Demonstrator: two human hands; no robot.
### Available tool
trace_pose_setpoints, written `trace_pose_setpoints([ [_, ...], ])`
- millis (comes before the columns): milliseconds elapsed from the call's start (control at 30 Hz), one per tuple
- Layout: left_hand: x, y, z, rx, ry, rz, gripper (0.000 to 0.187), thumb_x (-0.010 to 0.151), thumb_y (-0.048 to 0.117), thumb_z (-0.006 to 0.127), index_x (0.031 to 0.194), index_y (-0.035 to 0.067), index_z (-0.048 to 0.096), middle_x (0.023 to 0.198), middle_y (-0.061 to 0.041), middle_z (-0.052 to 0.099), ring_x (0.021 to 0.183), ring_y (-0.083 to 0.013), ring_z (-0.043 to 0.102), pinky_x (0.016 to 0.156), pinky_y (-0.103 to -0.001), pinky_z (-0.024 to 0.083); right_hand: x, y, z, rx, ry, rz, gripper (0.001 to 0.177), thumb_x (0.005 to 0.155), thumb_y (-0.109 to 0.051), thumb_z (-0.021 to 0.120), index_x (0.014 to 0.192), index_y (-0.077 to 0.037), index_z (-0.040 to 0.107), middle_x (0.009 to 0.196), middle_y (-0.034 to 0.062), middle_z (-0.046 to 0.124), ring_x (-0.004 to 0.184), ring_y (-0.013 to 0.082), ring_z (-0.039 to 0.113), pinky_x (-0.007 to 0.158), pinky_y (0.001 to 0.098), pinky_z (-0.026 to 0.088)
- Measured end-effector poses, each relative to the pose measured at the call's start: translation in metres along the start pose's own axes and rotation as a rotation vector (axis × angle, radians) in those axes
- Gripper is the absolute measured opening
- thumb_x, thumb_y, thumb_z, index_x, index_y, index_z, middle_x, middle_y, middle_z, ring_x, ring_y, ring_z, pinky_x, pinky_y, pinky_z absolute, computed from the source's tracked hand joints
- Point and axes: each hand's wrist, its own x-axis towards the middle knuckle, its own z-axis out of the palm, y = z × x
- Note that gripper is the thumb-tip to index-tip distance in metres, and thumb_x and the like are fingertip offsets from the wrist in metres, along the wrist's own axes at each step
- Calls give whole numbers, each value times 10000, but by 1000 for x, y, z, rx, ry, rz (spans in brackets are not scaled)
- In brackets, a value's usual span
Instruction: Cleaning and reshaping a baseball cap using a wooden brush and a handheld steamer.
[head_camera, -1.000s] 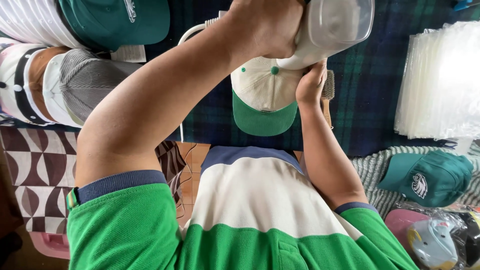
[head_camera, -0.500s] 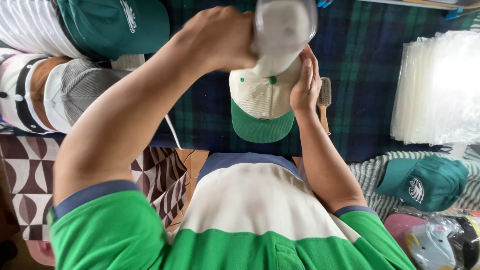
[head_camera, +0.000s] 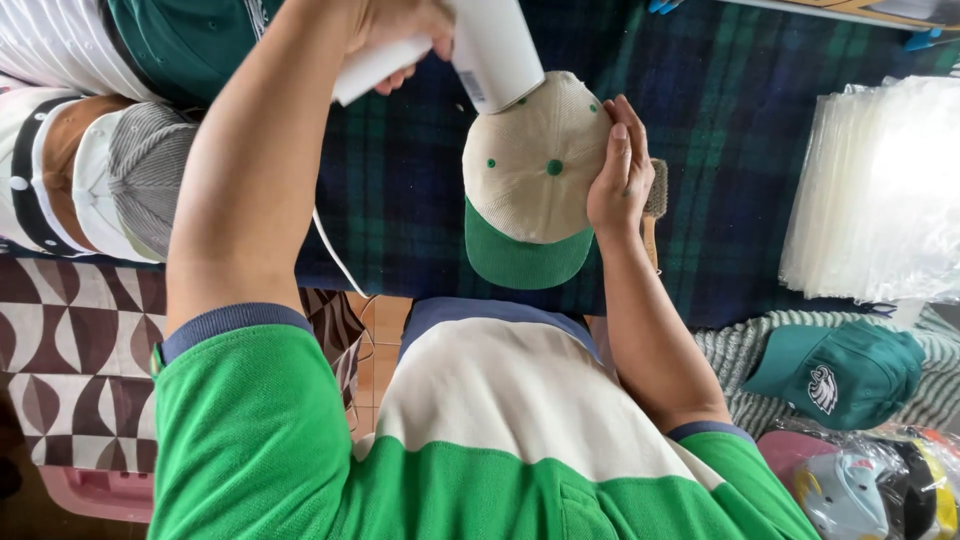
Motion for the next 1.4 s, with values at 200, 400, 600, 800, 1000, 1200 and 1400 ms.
trace_pose_setpoints([
  [200, -46, -78, 43, -289, -38, 21, 418, 899, 268, 603, 1225, 17, 531, 780, -125, 593, 641, -229, 578, 598, -398, 537, -1, -19, -3, -67, -25, 49, 639, 1026, -572, 352, 1412, -131, 606, 1453, 76, 622, 1374, 268, 562, 1121, 389, 448],
  [400, -119, -77, 72, -216, 265, 59, 400, 897, 201, 637, 1274, 91, 558, 969, -87, 615, 643, -172, 560, 577, -345, 524, 1, -27, -2, -17, -10, 151, 495, 1011, -502, 459, 1364, -217, 657, 1440, 21, 637, 1375, 227, 556, 1156, 397, 423],
  [600, -161, -30, 92, 288, 397, 231, 272, 825, 264, 648, 1023, 78, 670, 990, -144, 719, 842, -360, 670, 664, -471, 532, 1, -34, -2, -63, -40, 232, 463, 1012, -457, 451, 1384, -253, 636, 1489, 26, 597, 1380, 234, 549, 1131, 399, 460],
  [800, -136, 15, 102, 563, 410, 322, 424, 876, 376, 633, 1147, 53, 580, 842, -118, 670, 727, -381, 667, 536, -501, 545, 3, -18, -4, -41, -45, 174, 516, 1000, -549, 446, 1377, -258, 645, 1476, 23, 603, 1372, 216, 553, 1113, 380, 459],
  [1000, -112, 38, 96, 673, 394, 501, 509, 796, 284, 759, 1222, 44, 617, 902, -96, 721, 812, -337, 722, 616, -460, 616, 6, -1, -3, -88, -44, 76, 571, 992, -428, 401, 1387, -81, 623, 1430, 123, 629, 1319, 284, 581, 1060, 402, 465],
  [1200, -94, 42, 94, 921, 391, 665, 281, 919, 345, 669, 1048, 100, 718, 822, 4, 723, 796, -256, 705, 562, -394, 583, 2, -21, -1, 215, -20, 203, 571, 971, -587, 344, 1024, -156, 716, 1027, 25, 726, 975, 156, 637, 846, 311, 515],
  [1400, -86, 56, 103, 884, 495, 728, 331, 791, 350, 748, 1040, 133, 755, 821, -51, 758, 787, -322, 730, 635, -460, 610, 2, -7, 0, 369, -55, 137, 551, 996, -437, 335, 1318, -115, 647, 1252, 94, 709, 1159, 244, 639, 967, 354, 521],
])
